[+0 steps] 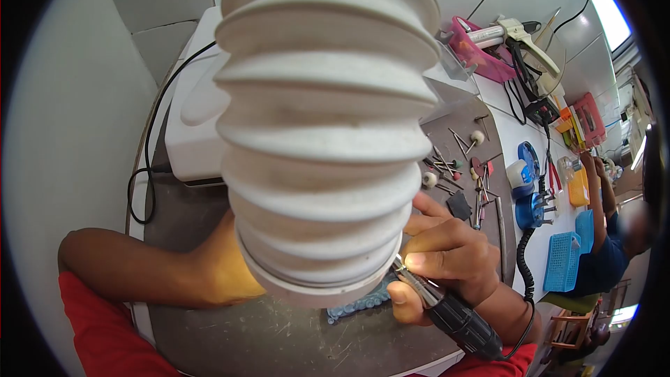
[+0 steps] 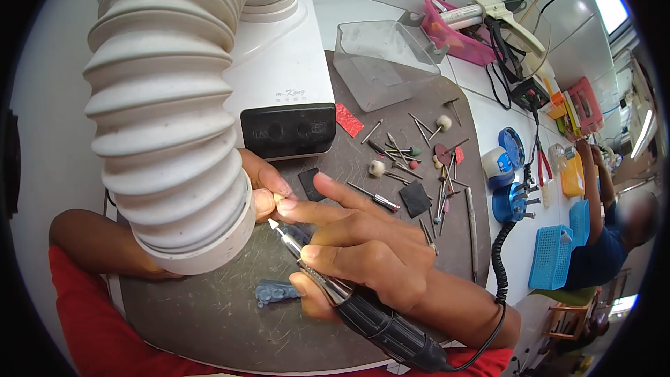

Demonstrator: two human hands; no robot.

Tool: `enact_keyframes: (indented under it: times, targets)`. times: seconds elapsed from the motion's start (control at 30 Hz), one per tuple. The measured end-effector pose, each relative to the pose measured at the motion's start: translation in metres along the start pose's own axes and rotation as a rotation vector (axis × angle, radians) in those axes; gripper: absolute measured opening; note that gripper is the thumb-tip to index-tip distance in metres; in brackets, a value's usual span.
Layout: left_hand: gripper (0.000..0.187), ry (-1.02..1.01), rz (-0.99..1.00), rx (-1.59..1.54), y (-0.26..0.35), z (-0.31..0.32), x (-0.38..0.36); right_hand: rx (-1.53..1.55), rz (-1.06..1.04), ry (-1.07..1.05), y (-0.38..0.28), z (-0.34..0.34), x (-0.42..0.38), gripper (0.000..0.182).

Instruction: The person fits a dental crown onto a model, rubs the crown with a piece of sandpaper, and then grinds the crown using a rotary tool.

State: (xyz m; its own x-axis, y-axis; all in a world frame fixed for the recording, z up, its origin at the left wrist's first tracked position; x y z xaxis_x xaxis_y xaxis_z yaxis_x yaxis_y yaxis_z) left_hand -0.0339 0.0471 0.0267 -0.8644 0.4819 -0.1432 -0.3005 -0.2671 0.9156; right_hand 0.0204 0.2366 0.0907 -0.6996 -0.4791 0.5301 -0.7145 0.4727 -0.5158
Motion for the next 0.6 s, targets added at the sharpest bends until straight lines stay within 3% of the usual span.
enact_keyframes:
  times: [0.03,0.1,0.23,0.3,0.33,0.4,0.5,0.6]
  targets:
    - [0.022,0.001,-0.001,0.001,-0.003,-0.009,-0.001,0.002,0.000,0.000,0.000,-0.001,0.000,0.040]
    - [0.070,-0.276,0.034,0.119,-0.005,-0.009,-0.005,-0.001,0.020,-0.016,0.000,-0.001,-0.001,0.041]
    - [0.067,-0.213,-0.064,-0.014,-0.013,-0.007,-0.003,-0.029,-0.052,0.093,-0.003,-0.006,0.005,0.037]
    - [0.027,-0.010,-0.121,-0.054,-0.013,-0.008,0.000,-0.033,-0.051,0.086,-0.003,-0.006,0.004,0.036]
    - [0.027,-0.009,-0.123,-0.054,-0.014,-0.010,0.000,-0.031,-0.050,0.086,-0.003,-0.006,0.002,0.036]
    - [0.043,-0.082,-0.162,-0.164,-0.025,-0.016,-0.002,-0.020,0.034,-0.020,0.000,-0.003,-0.005,0.042]
    - [0.085,-0.193,-0.221,-0.332,-0.041,-0.024,-0.007,-0.008,0.044,-0.017,0.001,-0.004,-0.005,0.042]
    - [0.084,-0.240,-0.118,-0.305,-0.046,-0.029,-0.013,-0.003,-0.036,0.129,0.000,-0.006,0.002,0.035]
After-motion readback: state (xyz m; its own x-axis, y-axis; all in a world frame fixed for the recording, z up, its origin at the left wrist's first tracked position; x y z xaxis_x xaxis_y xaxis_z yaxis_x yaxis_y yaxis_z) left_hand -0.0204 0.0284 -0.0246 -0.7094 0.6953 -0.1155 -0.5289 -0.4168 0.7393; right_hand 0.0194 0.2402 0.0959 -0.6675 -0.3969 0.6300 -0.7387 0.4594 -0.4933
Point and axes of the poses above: each hand's wrist, its own x-axis towards the middle knuckle, its own z-axis out of the palm, y = z × x, the point moved 5 cm from there along x, towards the middle knuckle, and after that the axes turned 12 degrees about -x, right-handed, at the moved point
